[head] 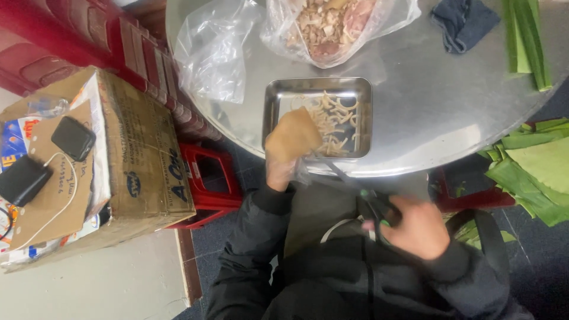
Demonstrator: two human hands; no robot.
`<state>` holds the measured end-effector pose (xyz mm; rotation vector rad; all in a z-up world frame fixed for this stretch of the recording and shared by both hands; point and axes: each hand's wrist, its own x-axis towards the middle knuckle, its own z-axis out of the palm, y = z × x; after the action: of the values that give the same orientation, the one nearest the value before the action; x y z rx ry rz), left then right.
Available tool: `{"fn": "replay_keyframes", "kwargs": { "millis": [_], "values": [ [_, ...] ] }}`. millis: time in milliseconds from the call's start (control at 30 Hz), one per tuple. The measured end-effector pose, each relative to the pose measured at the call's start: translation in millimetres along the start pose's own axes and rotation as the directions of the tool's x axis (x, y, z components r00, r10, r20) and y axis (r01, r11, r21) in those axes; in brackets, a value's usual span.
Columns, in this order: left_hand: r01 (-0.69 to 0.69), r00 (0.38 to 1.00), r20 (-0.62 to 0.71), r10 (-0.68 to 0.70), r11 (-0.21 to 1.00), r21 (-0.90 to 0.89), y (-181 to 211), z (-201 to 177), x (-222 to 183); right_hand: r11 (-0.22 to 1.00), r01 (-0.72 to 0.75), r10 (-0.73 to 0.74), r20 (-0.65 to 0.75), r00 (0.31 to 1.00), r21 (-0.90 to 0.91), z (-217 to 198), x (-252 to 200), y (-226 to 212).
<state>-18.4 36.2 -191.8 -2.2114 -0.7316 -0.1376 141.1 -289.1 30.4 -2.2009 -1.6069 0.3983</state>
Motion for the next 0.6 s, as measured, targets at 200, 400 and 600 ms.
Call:
{"fn": "replay_keyframes", "kwargs": {
  "millis": [200,400,600],
  "values": [
    [0.836,0.548,0.836,0.009,0.033,-0.548,-79.4,-93.1,44.8,0.9,-0.25,0.306,0.109,0.946,-0.358,2.3,20.7,3.9],
    [0.383,0.824,0.413,-0.388,-0.155,-0.911,-10.6,10.5,15.7,0.884,-0.282,0.349,0.126,0.929,-0.372,28.0,12.0,27.7],
    [0.385,0.901,0.397,-0.174,-0.099,-0.917,33.0,104.5,9.8,0.915,-0.285,0.33,0.124,0.936,-0.286,28.7,30.6,24.3]
  ]
}}
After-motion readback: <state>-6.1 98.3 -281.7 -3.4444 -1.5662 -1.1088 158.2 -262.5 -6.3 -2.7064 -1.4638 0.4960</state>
